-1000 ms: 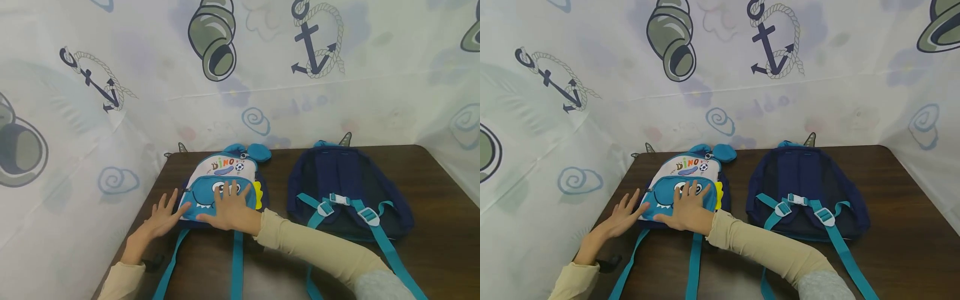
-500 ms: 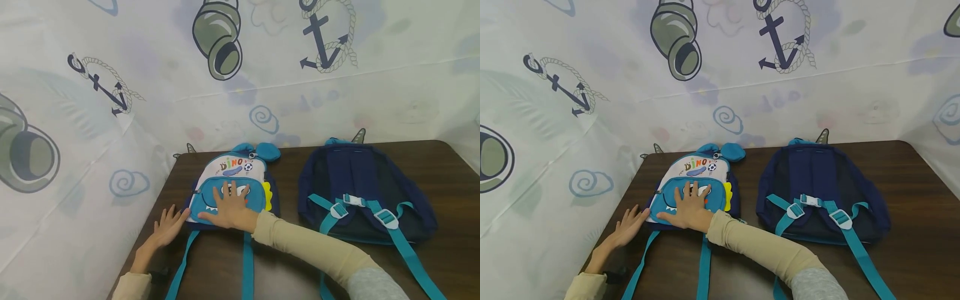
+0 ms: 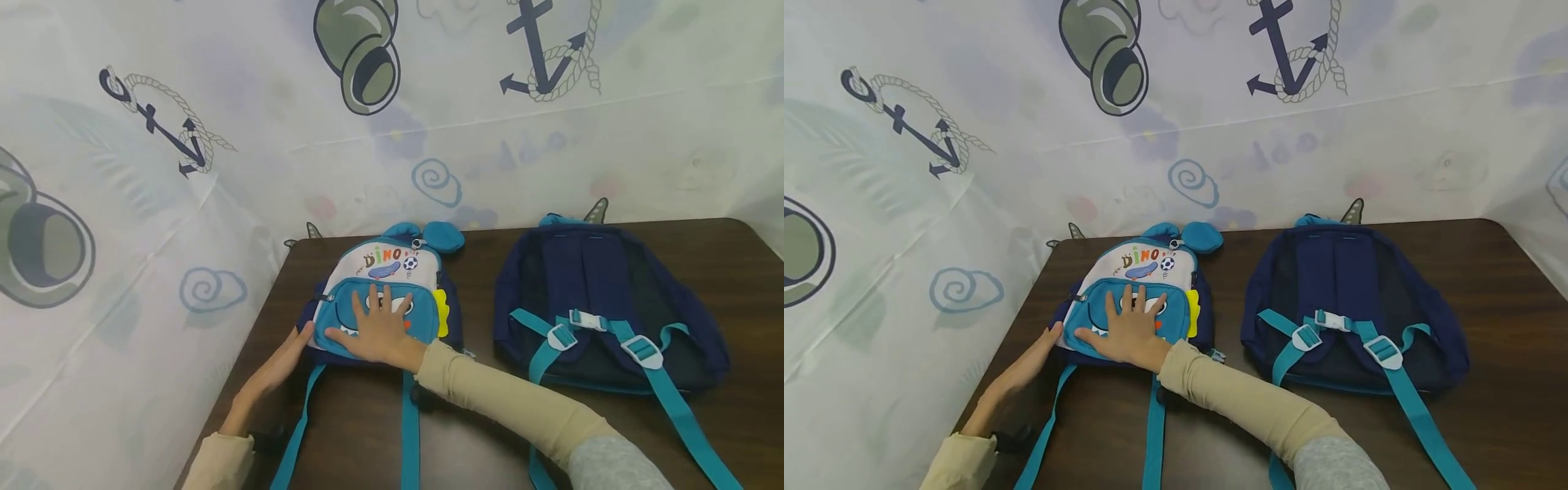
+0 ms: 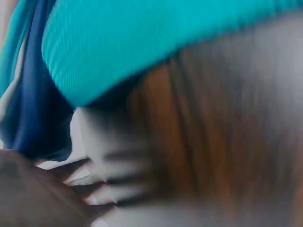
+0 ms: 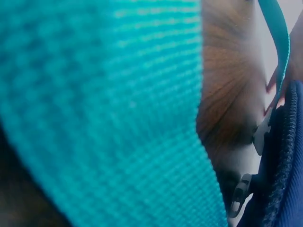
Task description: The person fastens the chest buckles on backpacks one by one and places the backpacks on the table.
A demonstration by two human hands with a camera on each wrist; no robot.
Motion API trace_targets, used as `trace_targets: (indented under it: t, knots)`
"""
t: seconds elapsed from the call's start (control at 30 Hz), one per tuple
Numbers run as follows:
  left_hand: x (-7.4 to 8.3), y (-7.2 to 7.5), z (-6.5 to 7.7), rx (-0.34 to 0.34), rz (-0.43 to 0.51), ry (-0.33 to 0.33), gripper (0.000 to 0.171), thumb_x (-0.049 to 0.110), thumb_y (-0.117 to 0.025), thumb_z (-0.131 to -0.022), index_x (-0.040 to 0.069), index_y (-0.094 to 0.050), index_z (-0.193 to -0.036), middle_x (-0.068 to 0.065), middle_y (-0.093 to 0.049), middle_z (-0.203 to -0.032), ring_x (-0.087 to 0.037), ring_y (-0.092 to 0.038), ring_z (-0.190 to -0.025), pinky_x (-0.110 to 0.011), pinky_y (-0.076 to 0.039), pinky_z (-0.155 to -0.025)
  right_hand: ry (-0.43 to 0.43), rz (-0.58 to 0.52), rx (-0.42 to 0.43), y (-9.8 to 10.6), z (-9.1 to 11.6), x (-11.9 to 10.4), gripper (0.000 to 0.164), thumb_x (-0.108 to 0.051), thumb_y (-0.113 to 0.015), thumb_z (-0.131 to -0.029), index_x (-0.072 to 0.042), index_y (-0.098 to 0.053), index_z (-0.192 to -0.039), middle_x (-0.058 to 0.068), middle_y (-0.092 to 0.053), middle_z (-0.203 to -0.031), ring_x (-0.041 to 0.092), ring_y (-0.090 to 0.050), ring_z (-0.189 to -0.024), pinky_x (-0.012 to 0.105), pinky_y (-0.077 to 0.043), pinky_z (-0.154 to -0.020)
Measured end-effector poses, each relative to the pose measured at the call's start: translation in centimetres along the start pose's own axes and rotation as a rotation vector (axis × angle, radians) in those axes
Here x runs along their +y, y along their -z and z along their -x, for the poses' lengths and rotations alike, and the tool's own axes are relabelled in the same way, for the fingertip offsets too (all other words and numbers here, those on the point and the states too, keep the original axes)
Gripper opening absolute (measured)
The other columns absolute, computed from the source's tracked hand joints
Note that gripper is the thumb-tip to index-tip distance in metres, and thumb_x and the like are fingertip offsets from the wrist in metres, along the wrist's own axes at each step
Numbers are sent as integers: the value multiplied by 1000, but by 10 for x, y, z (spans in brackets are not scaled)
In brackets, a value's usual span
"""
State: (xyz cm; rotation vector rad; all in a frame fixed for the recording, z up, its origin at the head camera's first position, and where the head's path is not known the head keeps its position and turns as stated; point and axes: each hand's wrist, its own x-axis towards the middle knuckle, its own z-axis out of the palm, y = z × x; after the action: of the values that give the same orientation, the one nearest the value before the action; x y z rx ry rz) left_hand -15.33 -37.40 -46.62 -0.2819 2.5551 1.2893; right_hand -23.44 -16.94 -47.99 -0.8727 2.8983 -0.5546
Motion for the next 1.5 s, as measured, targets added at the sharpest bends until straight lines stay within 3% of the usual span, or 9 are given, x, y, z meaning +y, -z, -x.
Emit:
trace_targets:
  t: [0.2,0.37,0.43,0.53,0.83,1.07,1.3,1.43,1.5]
  knots:
    - [13,-17,-4,86,423,-238,64,46,-29,-107,32,4,-160,-8,-4,-166,-32,-12,-149,-60,-10,-121,28,-84,23,11,2,2,99,-87,-24,-86,-21,-23,-160,17,-18,-166,48,-8,-152,83,-3,-107]
    - [29,-33,-5,245,567,-340,57,38,-34,-106,31,-15,-160,-5,-26,-157,-23,-35,-135,-25,-39,-107,33,-147,11,15,6,4,98,-86,-23,-87,-22,-22,-160,16,-18,-166,47,-7,-153,81,-2,-109]
    - [35,-36,-5,295,570,-372,55,37,-35,-106,29,-21,-159,-4,-31,-156,-20,-38,-133,-17,-43,-100,29,-162,12,15,7,5,97,-86,-22,-88,-22,-22,-160,15,-18,-166,46,-7,-153,81,-1,-109]
    - [44,-39,-5,348,559,-413,53,35,-38,-105,28,-28,-157,-3,-36,-155,-19,-42,-132,-16,-46,-99,26,-188,25,15,8,6,97,-86,-21,-88,-22,-21,-161,15,-18,-167,46,-7,-153,81,0,-109]
    - [68,-44,-7,465,454,-535,50,29,-44,-102,21,-43,-151,2,-37,-158,-22,-31,-146,-55,-21,-121,19,-251,56,20,11,12,92,-82,-19,-91,-22,-16,-161,13,-14,-168,45,-6,-154,80,2,-110]
    - [91,-48,-5,546,428,-676,49,23,-45,-99,15,-50,-147,-2,-35,-160,-24,-25,-151,-60,-17,-121,58,-433,108,25,18,13,100,-87,-6,-86,-23,-11,-162,11,-8,-169,41,-1,-155,76,7,-112]
    - [117,-45,-6,532,321,-815,47,16,-48,-97,10,-54,-143,-8,-35,-160,-26,-26,-151,-60,-18,-121,85,-559,207,25,19,17,103,-86,2,-84,-20,-9,-162,12,-7,-169,40,-2,-155,76,6,-113]
    - [130,-42,-6,486,302,-872,46,14,-48,-96,8,-56,-141,-9,-37,-159,-25,-31,-149,-42,-28,-121,115,-652,245,26,21,20,97,-82,-3,-90,-16,-9,-162,10,-6,-169,35,-1,-156,74,8,-114]
    - [135,-42,-5,462,293,-886,47,14,-48,-95,8,-56,-141,-8,-37,-159,-24,-31,-149,-41,-31,-119,129,-698,254,27,22,21,94,-79,-5,-93,-15,-7,-162,9,-5,-169,32,0,-156,73,9,-115]
